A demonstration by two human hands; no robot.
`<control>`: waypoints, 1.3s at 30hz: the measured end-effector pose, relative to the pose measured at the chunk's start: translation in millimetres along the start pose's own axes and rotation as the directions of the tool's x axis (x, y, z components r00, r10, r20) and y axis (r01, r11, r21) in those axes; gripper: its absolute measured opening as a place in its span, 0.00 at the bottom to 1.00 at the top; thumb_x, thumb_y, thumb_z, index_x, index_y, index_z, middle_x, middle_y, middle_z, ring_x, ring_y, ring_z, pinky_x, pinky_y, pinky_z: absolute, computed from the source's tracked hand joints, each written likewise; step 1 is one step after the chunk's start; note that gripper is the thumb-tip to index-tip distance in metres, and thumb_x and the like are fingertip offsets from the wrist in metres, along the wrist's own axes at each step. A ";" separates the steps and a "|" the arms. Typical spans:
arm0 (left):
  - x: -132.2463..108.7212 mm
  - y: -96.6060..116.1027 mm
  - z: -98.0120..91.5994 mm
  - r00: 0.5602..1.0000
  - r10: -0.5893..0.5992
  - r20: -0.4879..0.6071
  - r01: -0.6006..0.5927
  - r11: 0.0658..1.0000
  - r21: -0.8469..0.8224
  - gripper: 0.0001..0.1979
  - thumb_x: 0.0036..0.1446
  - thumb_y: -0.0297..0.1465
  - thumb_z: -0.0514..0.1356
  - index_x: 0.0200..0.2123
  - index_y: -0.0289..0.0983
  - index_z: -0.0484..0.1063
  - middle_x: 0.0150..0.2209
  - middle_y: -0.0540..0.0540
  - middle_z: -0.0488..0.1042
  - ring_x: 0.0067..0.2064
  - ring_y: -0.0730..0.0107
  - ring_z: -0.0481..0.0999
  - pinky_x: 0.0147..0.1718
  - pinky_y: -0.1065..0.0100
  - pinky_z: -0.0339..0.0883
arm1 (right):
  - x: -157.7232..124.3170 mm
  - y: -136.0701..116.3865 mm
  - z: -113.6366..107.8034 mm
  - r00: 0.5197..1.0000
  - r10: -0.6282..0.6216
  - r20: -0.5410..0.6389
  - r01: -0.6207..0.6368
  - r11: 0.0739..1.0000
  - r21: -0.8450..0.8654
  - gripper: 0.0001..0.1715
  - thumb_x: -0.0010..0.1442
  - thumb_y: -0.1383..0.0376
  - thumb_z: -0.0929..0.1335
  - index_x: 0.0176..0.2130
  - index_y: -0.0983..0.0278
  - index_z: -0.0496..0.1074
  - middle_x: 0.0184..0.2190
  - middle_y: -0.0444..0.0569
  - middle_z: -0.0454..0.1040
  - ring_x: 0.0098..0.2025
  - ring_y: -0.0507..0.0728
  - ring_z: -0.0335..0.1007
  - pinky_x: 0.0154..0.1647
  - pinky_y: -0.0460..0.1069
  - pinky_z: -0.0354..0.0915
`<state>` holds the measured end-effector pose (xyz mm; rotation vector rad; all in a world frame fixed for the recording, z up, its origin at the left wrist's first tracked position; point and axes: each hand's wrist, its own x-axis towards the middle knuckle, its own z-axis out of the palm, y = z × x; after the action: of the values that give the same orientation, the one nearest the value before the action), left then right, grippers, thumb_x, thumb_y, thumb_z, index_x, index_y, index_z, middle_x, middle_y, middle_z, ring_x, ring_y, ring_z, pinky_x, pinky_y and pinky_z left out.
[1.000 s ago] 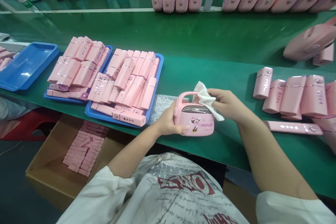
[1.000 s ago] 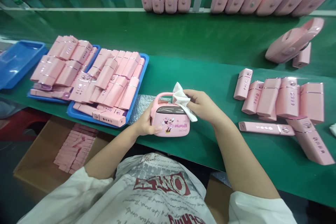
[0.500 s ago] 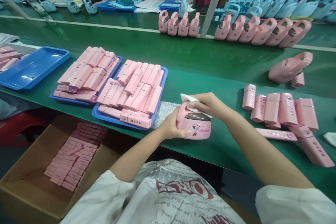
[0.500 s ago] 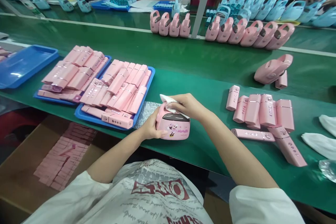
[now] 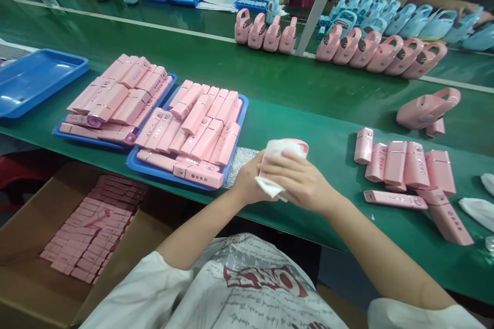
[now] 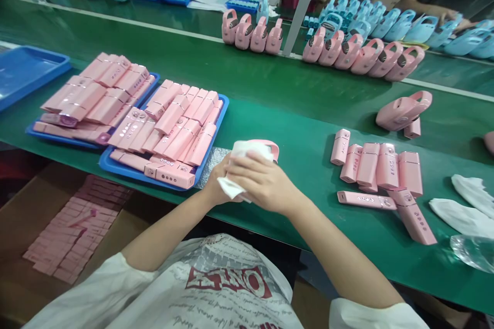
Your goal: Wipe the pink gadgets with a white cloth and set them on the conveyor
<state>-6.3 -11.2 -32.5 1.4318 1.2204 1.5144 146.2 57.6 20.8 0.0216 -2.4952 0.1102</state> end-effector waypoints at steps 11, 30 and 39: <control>-0.5 8.5 -7.7 0.976 -0.213 -0.054 0.218 0.970 0.107 0.34 0.44 0.44 0.66 0.54 0.39 0.63 0.49 0.42 0.73 0.50 0.50 0.74 0.49 0.52 0.68 | -26.7 4.2 22.5 0.913 0.334 -0.233 -0.312 0.941 0.129 0.28 0.68 0.63 0.59 0.65 0.61 0.60 0.60 0.56 0.68 0.63 0.62 0.63 0.61 0.60 0.64; 18.6 25.2 -8.0 0.754 -0.638 0.157 0.536 0.459 -0.709 0.29 0.51 0.53 0.58 0.45 0.34 0.71 0.25 0.47 0.76 0.18 0.71 0.72 0.13 0.75 0.65 | -45.4 36.9 21.8 0.217 0.975 0.055 -0.268 0.006 0.963 0.20 0.61 0.51 0.65 0.45 0.60 0.74 0.45 0.48 0.77 0.51 0.61 0.73 0.47 0.54 0.73; 20.1 24.6 -9.3 0.718 -0.663 0.210 0.558 0.369 -0.743 0.28 0.63 0.50 0.46 0.48 0.31 0.68 0.27 0.43 0.76 0.20 0.67 0.76 0.16 0.74 0.70 | -49.1 25.4 22.8 0.326 0.945 -0.008 -0.453 0.164 0.876 0.24 0.61 0.44 0.66 0.38 0.60 0.77 0.29 0.46 0.76 0.34 0.58 0.74 0.35 0.52 0.72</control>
<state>-15.5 -1.2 -2.4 0.2125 0.8179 1.2977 170.8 80.4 -28.7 -0.8490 -1.3607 1.4153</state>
